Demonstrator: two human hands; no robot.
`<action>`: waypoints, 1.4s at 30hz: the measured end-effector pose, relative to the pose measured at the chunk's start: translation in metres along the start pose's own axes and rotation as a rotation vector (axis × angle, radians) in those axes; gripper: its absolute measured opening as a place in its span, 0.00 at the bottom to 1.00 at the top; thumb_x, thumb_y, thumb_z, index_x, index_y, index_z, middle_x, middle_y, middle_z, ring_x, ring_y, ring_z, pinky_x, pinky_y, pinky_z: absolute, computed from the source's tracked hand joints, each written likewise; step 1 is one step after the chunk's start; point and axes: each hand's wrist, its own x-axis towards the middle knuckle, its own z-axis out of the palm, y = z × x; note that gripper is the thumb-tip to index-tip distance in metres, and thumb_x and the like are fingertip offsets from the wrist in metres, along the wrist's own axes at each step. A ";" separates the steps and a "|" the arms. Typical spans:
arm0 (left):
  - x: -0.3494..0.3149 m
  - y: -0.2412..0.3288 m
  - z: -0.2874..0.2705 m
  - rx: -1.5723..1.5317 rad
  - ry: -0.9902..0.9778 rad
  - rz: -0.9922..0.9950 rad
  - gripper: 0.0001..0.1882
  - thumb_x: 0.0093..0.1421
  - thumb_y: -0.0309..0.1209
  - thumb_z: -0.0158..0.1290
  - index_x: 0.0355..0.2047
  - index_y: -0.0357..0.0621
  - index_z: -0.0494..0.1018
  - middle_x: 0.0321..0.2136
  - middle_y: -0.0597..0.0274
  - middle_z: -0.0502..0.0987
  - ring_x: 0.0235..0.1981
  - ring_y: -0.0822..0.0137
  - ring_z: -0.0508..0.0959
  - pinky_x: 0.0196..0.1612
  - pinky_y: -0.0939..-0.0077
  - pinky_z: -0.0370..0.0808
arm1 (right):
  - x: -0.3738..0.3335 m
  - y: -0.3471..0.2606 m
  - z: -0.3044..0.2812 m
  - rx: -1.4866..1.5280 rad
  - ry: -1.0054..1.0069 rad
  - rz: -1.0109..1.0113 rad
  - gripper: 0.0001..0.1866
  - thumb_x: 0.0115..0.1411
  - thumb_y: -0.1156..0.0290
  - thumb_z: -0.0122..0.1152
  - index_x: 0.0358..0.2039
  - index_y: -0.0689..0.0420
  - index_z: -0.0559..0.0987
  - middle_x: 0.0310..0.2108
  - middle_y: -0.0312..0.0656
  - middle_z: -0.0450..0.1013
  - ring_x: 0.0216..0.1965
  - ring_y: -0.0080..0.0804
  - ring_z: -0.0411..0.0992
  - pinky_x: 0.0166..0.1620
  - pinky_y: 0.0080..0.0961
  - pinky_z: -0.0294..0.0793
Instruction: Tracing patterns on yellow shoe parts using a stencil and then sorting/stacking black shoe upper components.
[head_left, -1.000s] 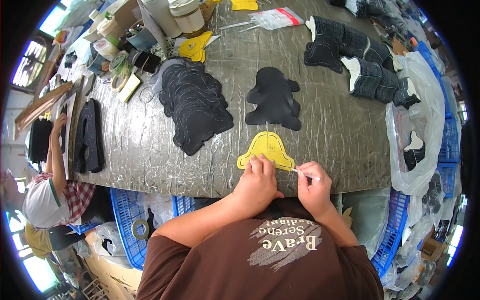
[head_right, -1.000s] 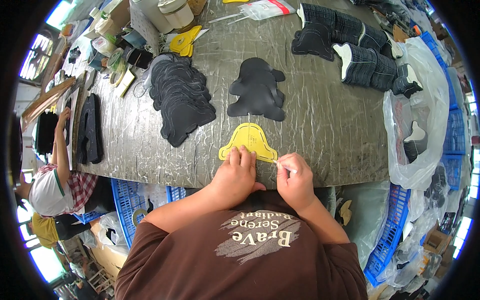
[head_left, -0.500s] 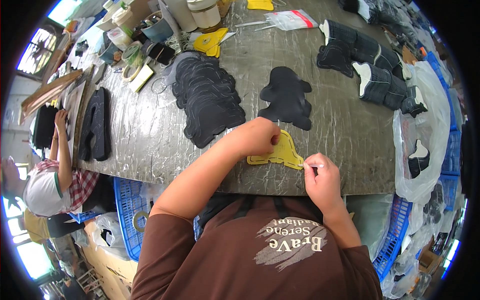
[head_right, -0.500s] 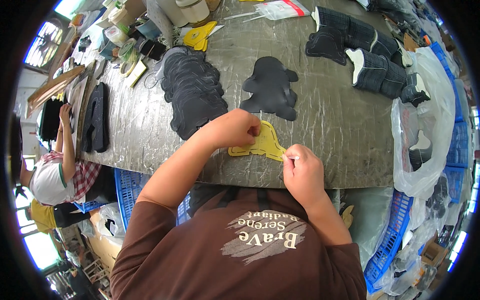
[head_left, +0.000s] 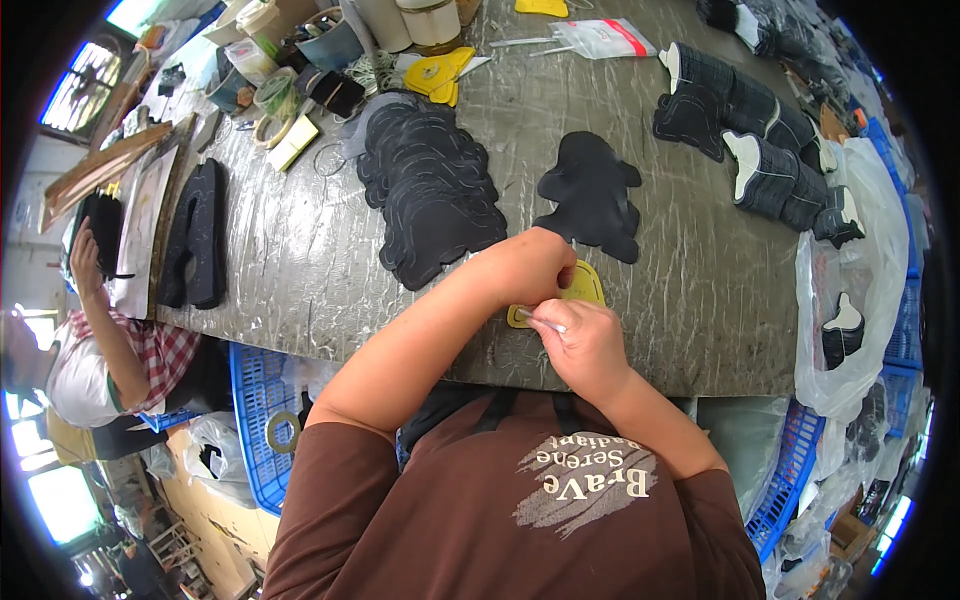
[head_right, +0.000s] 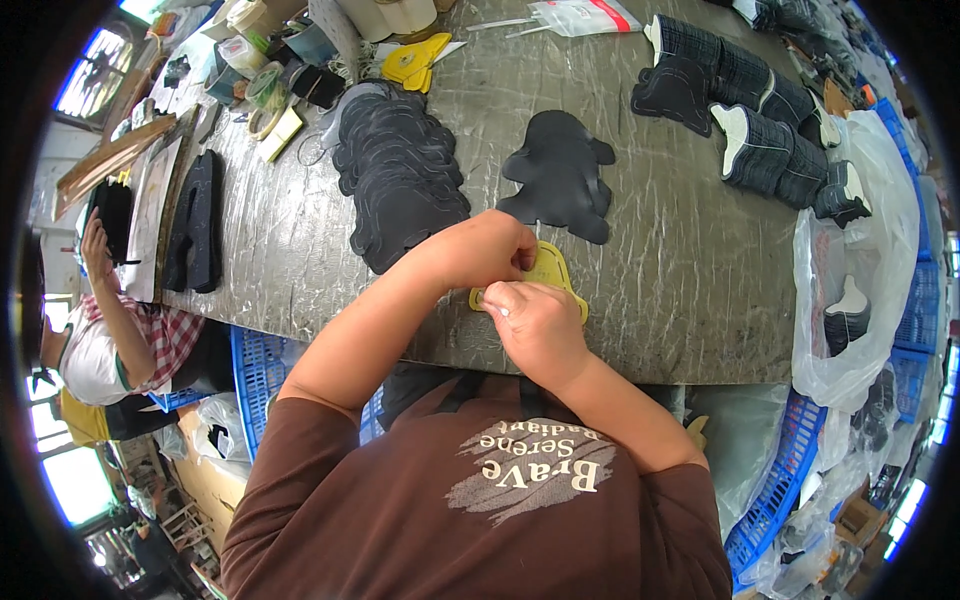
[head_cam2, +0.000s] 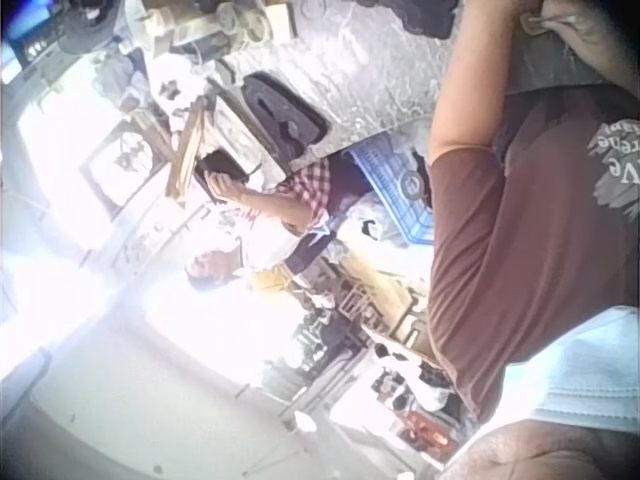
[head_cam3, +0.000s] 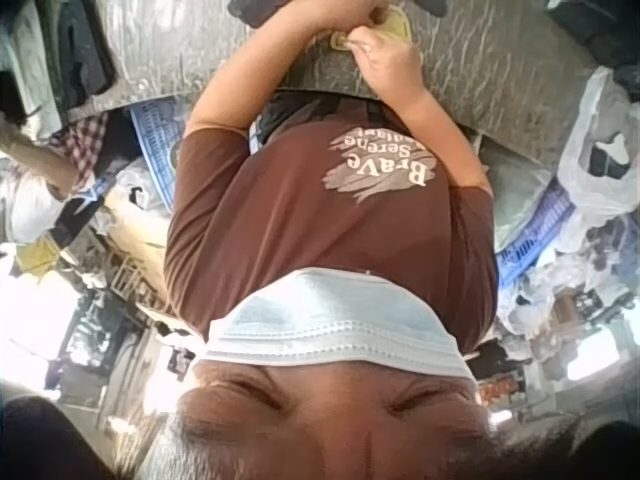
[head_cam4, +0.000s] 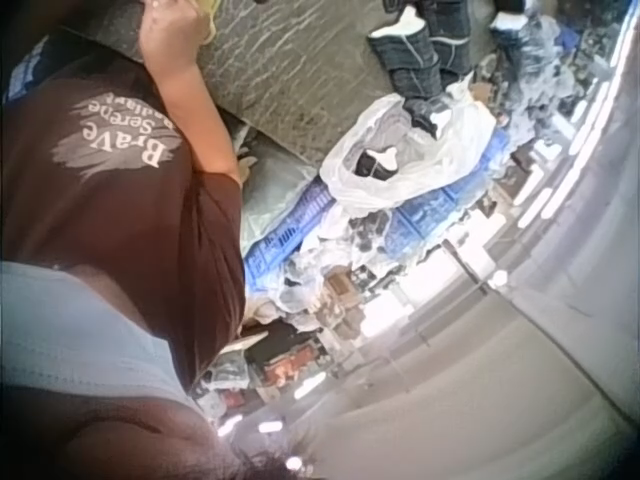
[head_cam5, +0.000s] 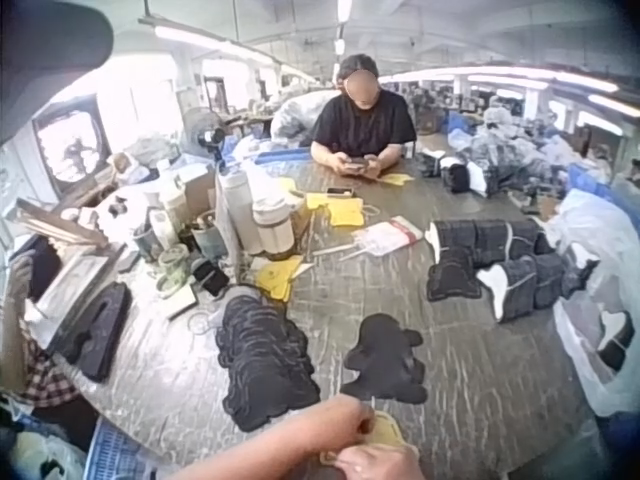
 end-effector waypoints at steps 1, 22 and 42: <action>0.000 -0.001 0.000 -0.002 -0.001 0.001 0.14 0.45 0.26 0.62 0.34 0.35 0.78 0.29 0.50 0.81 0.31 0.60 0.81 0.37 0.70 0.76 | 0.001 0.000 0.001 -0.003 0.004 -0.005 0.08 0.52 0.77 0.63 0.28 0.55 0.71 0.22 0.42 0.73 0.25 0.45 0.73 0.28 0.38 0.70; 0.004 -0.003 0.004 0.009 -0.004 0.016 0.13 0.44 0.26 0.61 0.32 0.35 0.78 0.27 0.51 0.80 0.30 0.60 0.81 0.35 0.69 0.76 | -0.014 0.015 -0.024 0.090 0.045 0.252 0.07 0.55 0.77 0.62 0.28 0.58 0.71 0.23 0.46 0.73 0.24 0.46 0.74 0.28 0.34 0.71; 0.002 0.001 0.002 0.024 -0.013 -0.001 0.13 0.44 0.24 0.59 0.33 0.35 0.78 0.28 0.51 0.80 0.31 0.59 0.81 0.36 0.68 0.76 | -0.021 0.013 -0.029 -0.074 0.072 0.186 0.07 0.54 0.79 0.61 0.29 0.59 0.71 0.23 0.46 0.73 0.25 0.47 0.73 0.29 0.36 0.71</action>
